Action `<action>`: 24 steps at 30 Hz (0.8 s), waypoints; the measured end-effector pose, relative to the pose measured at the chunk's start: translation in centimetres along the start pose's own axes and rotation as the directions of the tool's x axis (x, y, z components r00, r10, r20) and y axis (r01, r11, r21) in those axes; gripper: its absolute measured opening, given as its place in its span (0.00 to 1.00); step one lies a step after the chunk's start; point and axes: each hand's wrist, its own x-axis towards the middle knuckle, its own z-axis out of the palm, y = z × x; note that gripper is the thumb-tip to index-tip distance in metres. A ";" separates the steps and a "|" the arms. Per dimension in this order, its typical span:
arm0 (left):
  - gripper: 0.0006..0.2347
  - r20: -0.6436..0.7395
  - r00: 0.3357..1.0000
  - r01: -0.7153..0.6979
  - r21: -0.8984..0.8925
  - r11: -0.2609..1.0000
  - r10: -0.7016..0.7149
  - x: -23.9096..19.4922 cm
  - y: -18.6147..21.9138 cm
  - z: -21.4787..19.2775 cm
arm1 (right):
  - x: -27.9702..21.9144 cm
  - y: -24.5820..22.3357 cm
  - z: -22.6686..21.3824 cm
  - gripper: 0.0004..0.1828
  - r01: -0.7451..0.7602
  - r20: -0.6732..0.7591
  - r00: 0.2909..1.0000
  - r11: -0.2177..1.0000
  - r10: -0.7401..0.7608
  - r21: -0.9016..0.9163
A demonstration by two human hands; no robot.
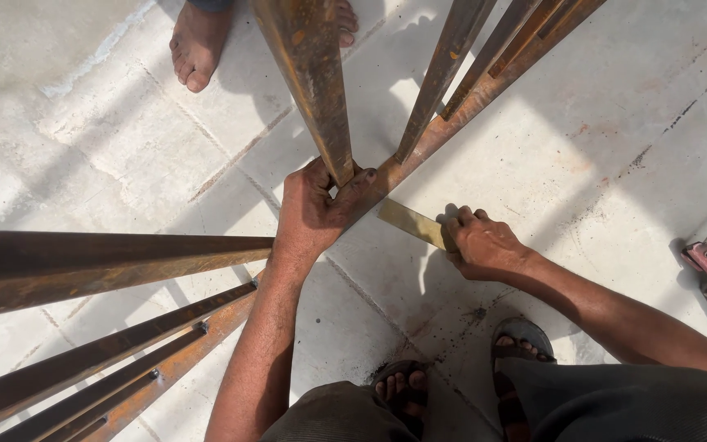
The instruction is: Welding and cleaning metal bars to assemble a fence or gate structure.
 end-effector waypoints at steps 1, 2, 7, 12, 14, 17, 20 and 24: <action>0.08 -0.013 0.999 -0.040 0.012 0.999 0.040 0.0 -0.5 0.2 | -0.9 -0.2 -1.4 0.36 -0.052 0.155 0.986 0.995 0.064 -0.083; 0.08 -0.005 0.999 -0.038 0.011 0.999 0.038 -0.1 -0.9 0.4 | -0.2 -0.8 -2.3 0.36 -0.056 0.159 0.985 0.995 0.068 -0.078; 0.09 0.003 0.997 0.080 0.059 0.995 -0.080 0.4 -0.6 0.4 | 10.6 -2.2 -0.5 0.40 0.591 -0.460 0.740 0.801 -0.492 0.094; 0.10 0.031 0.995 0.097 0.020 0.995 -0.098 0.4 0.1 0.0 | 15.0 -4.6 -0.7 0.15 0.574 -0.311 0.784 0.818 -0.538 0.032; 0.10 0.036 0.996 0.079 0.020 0.997 -0.080 0.2 0.0 -0.2 | 15.6 -4.7 -0.1 0.12 0.587 -0.321 0.765 0.810 -0.559 -0.013; 0.10 0.027 1.000 -0.010 0.068 0.998 0.008 0.4 -0.4 0.0 | 15.6 -4.5 0.2 0.16 0.642 -0.469 0.687 0.766 -0.555 0.034; 0.09 0.020 1.000 0.003 0.063 0.998 -0.005 0.2 -0.7 0.2 | 15.1 -4.3 1.1 0.12 0.553 -0.407 0.787 0.823 -0.464 0.130; 0.08 0.007 0.998 0.054 0.098 0.994 -0.055 0.4 -1.1 0.5 | 9.3 -2.8 0.2 0.31 0.496 -0.426 0.822 0.842 -0.377 0.212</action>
